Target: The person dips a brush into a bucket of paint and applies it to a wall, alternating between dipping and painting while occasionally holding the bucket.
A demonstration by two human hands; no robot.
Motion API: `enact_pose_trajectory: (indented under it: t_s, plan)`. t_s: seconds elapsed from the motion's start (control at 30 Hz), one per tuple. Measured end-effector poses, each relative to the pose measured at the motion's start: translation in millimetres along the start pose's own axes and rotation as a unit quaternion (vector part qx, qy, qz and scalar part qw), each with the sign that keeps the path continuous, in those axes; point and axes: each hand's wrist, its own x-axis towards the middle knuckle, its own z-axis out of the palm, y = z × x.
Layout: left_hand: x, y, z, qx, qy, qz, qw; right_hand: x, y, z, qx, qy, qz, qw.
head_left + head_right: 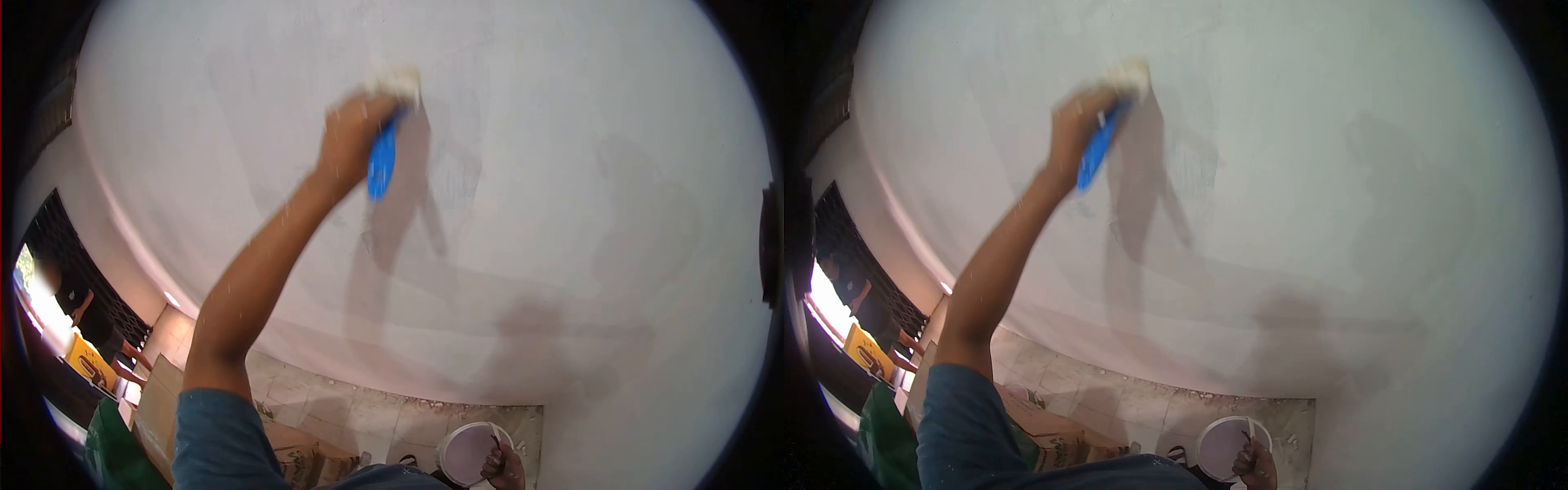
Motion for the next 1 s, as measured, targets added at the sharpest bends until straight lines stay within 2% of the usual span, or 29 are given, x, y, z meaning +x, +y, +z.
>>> enact_pose_trajectory:
  t_s: [0.03, 0.07, 0.13, 0.2, 0.23, 0.27, 0.33, 0.4, 0.43, 0.5, 0.53, 0.57, 0.6, 0.63, 0.67, 0.7, 0.73, 0.8, 0.83, 0.87, 0.9, 0.93, 1.0]
  plan:
    - [-24.0, 9.1, 6.0, -0.052, -0.052, 0.004, 0.997, 3.9, 6.1, -2.4, 0.010, -0.051, -0.020, 0.998]
    - [-44.3, 11.9, 7.5, -0.107, -0.159, -0.012, 0.982, 3.6, 13.4, -5.7, 0.022, -0.099, -0.041, 0.994]
    - [-34.1, 20.9, -8.0, -0.205, -0.242, -0.049, 0.947, -0.2, 16.8, -8.0, 0.042, -0.086, -0.019, 0.995]
    - [8.1, -33.0, -5.2, -0.094, -0.115, 0.140, 0.979, -1.3, 12.1, -4.8, 0.056, -0.079, 0.005, 0.995]
    - [42.3, -42.0, -20.4, -0.176, -0.117, 0.050, 0.976, -4.1, 11.1, -4.3, 0.036, -0.091, 0.007, 0.995]
    - [74.3, -46.8, -36.1, -0.115, -0.112, 0.041, 0.986, -5.6, 11.8, -4.3, 0.014, -0.102, 0.010, 0.995]
    - [110.2, -61.5, -51.0, -0.066, -0.017, 0.098, 0.993, -4.8, 20.9, -6.4, 0.017, -0.082, -0.004, 0.997]
    - [142.0, -44.5, -72.6, -0.060, 0.021, 0.139, 0.988, -10.3, 27.5, -4.9, 0.004, -0.055, -0.038, 0.998]
    - [144.3, -23.2, -82.4, -0.054, 0.057, 0.112, 0.991, -10.7, 30.9, -8.4, 0.006, -0.052, -0.038, 0.998]
    - [124.1, -35.5, -58.2, -0.071, 0.050, 0.130, 0.988, -3.9, 40.2, -18.9, 0.038, -0.124, -0.043, 0.991]
    - [109.9, -42.3, -36.9, -0.085, 0.043, 0.145, 0.985, 2.4, 45.0, -24.5, 0.046, -0.121, -0.045, 0.991]
    - [78.6, -30.4, -19.4, 0.076, -0.070, 0.183, 0.978, 9.8, 47.1, -31.1, 0.021, -0.091, -0.018, 0.996]
    - [42.4, -10.9, -0.3, 0.075, -0.086, 0.192, 0.975, 12.2, 46.9, -37.0, -0.007, -0.062, 0.010, 0.998]
    - [19.2, 7.0, 7.7, -0.003, -0.138, 0.209, 0.968, 11.1, 46.3, -41.1, -0.005, -0.062, 0.010, 0.998]
    - [5.4, 31.8, 3.2, -0.080, -0.264, 0.161, 0.948, 12.7, 48.9, -42.8, -0.013, -0.068, 0.002, 0.998]
    - [0.7, 45.4, 6.6, -0.166, -0.310, 0.136, 0.926, 12.9, 48.5, -34.9, -0.019, -0.076, -0.010, 0.997]
    - [13.7, 44.4, 11.7, -0.166, -0.308, 0.144, 0.926, 9.8, 47.6, -27.3, -0.013, -0.079, -0.016, 0.997]
    - [55.4, 31.3, 22.7, -0.122, -0.214, 0.201, 0.948, -3.8, 40.5, -11.5, 0.015, -0.060, 0.009, 0.998]
    - [87.5, 21.9, 23.2, -0.136, -0.210, 0.146, 0.957, -6.1, 36.8, -4.2, 0.016, -0.061, 0.011, 0.998]
    - [119.7, 18.2, 17.7, -0.150, -0.206, 0.088, 0.963, -8.1, 33.6, 0.9, 0.032, -0.020, 0.020, 0.999]
    - [146.8, 26.6, 1.8, -0.105, -0.142, 0.159, 0.971, -7.4, 33.3, 2.8, 0.048, 0.020, 0.028, 0.998]
    - [168.0, 38.6, -14.4, -0.061, -0.077, 0.230, 0.968, -3.8, 38.9, -1.8, 0.051, 0.019, 0.031, 0.998]
    - [183.0, 51.4, -30.0, 0.042, 0.028, 0.234, 0.971, 5.4, 50.1, -21.0, 0.105, -0.080, -0.002, 0.991]
